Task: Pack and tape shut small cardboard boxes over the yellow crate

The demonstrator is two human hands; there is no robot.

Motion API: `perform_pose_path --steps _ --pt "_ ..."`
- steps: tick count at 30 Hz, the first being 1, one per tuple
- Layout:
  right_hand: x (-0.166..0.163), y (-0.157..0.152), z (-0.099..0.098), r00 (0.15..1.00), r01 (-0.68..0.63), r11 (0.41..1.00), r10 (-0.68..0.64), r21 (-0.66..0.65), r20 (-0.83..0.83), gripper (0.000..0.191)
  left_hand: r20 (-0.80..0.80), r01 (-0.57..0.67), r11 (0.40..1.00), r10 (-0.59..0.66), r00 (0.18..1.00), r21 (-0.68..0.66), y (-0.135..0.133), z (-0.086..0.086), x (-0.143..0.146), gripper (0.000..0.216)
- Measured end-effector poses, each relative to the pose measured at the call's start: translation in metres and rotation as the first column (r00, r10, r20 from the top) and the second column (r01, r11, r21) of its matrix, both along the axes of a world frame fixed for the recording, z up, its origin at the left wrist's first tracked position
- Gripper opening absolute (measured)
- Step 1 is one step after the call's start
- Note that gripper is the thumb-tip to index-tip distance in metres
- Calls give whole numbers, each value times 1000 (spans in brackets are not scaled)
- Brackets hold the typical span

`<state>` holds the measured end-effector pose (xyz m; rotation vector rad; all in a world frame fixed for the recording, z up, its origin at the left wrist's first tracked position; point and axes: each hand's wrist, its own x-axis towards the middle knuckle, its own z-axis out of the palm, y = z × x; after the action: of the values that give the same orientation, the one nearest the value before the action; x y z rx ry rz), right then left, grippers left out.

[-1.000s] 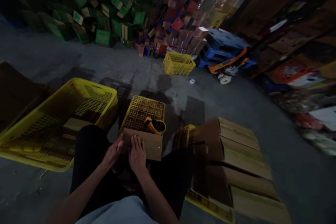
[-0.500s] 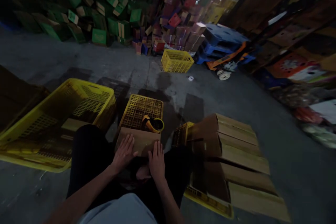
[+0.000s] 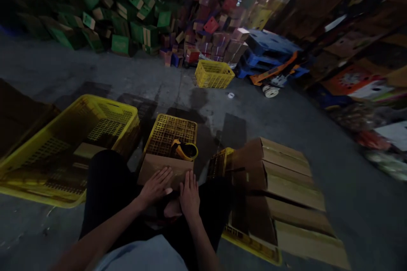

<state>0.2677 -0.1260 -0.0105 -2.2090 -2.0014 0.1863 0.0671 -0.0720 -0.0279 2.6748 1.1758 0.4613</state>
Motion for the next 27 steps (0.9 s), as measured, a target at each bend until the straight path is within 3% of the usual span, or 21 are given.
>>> perform_pose_path --steps 5,8,15,20,27 --pt "1 1 6 1000 -2 999 2 -35 5 60 6 -179 984 179 984 8 -5 -9 -55 70" --pt "1 1 7 1000 2 998 -2 -56 6 63 11 -318 948 318 948 -7 -13 -13 -73 79" --pt "-24 -13 1 1000 24 1000 -24 2 -10 68 70 -414 902 424 903 -122 -22 -12 -62 81" --pt "-62 -16 3 993 -77 997 77 2 -87 65 134 -392 897 422 897 -204 -16 -11 -63 67" --pt "-106 10 1 946 -279 959 283 49 -158 62 138 -391 875 442 886 -286 -9 -12 -73 56"
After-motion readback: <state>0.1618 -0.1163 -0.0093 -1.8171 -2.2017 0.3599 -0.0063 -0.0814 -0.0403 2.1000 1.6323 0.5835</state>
